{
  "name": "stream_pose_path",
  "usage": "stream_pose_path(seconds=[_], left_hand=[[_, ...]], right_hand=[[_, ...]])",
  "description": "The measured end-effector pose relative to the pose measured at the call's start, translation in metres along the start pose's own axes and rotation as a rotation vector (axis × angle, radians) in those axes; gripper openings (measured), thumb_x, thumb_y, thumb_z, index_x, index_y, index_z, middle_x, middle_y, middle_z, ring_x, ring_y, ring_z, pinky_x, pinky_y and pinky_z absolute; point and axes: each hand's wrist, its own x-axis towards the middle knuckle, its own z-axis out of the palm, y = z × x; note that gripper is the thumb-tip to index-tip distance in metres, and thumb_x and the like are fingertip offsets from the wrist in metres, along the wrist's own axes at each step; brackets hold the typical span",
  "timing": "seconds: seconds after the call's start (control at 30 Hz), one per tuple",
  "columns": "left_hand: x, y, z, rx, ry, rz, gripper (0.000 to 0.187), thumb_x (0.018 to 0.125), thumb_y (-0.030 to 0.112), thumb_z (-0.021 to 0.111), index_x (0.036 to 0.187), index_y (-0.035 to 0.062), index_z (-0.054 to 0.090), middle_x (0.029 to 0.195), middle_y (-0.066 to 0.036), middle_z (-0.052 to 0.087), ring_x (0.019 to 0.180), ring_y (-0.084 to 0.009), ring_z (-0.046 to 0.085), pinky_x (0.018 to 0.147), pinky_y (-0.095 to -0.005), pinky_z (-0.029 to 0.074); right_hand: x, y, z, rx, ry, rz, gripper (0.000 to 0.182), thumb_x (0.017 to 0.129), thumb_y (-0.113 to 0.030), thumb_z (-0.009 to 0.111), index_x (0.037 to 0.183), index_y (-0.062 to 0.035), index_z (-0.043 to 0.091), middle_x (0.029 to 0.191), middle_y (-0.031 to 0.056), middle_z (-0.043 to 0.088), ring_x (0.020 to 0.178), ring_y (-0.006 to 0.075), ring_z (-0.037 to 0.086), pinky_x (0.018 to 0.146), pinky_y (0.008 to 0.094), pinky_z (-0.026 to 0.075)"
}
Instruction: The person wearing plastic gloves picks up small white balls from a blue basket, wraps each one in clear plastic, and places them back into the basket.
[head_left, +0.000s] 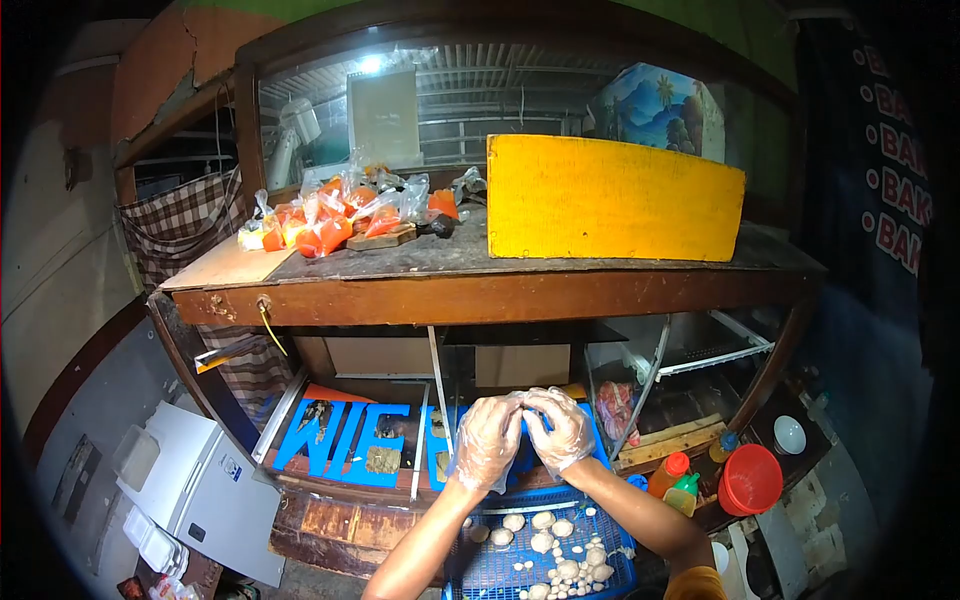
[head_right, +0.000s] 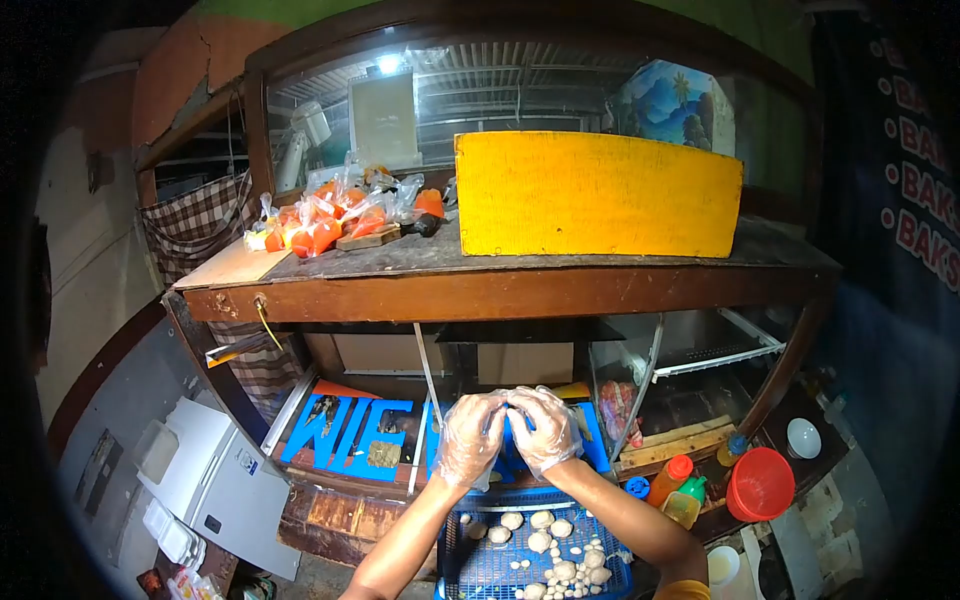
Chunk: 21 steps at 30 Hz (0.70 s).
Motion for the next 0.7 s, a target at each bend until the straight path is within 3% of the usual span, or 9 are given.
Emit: stream_pose_path(seconds=[0.37, 0.47, 0.7], left_hand=[[-0.047, 0.013, 0.003, -0.046, -0.112, -0.053, 0.021, 0.087, 0.0, 0.076, 0.106, 0.0027, 0.069, 0.094, -0.016, 0.07, 0.086, -0.038, 0.068, 0.077, -0.0479, 0.055], [-0.062, 0.014, 0.002, -0.088, -0.201, -0.106, 0.018, 0.088, 0.001, 0.077, 0.105, 0.0026, 0.07, 0.103, -0.016, 0.076, 0.094, -0.037, 0.072, 0.083, -0.0445, 0.058], [-0.099, 0.019, 0.0, -0.145, -0.352, -0.225, 0.021, 0.09, 0.002, 0.075, 0.111, 0.002, 0.072, 0.105, -0.016, 0.075, 0.097, -0.0367, 0.071, 0.085, -0.0437, 0.057]], right_hand=[[-0.056, -0.01, -0.018, -0.013, -0.05, 0.099, 0.02, 0.086, -0.007, 0.078, 0.105, -0.0068, 0.075, 0.109, 0.014, 0.078, 0.103, 0.0362, 0.074, 0.096, 0.0473, 0.057], [-0.077, -0.012, -0.017, 0.023, -0.04, 0.152, 0.019, 0.086, -0.006, 0.078, 0.104, -0.006, 0.075, 0.105, 0.0135, 0.079, 0.097, 0.0351, 0.075, 0.091, 0.0451, 0.058], [-0.123, -0.018, -0.023, 0.02, -0.102, 0.227, 0.022, 0.087, -0.005, 0.078, 0.109, -0.0054, 0.074, 0.106, 0.014, 0.079, 0.095, 0.034, 0.076, 0.088, 0.0429, 0.059]])
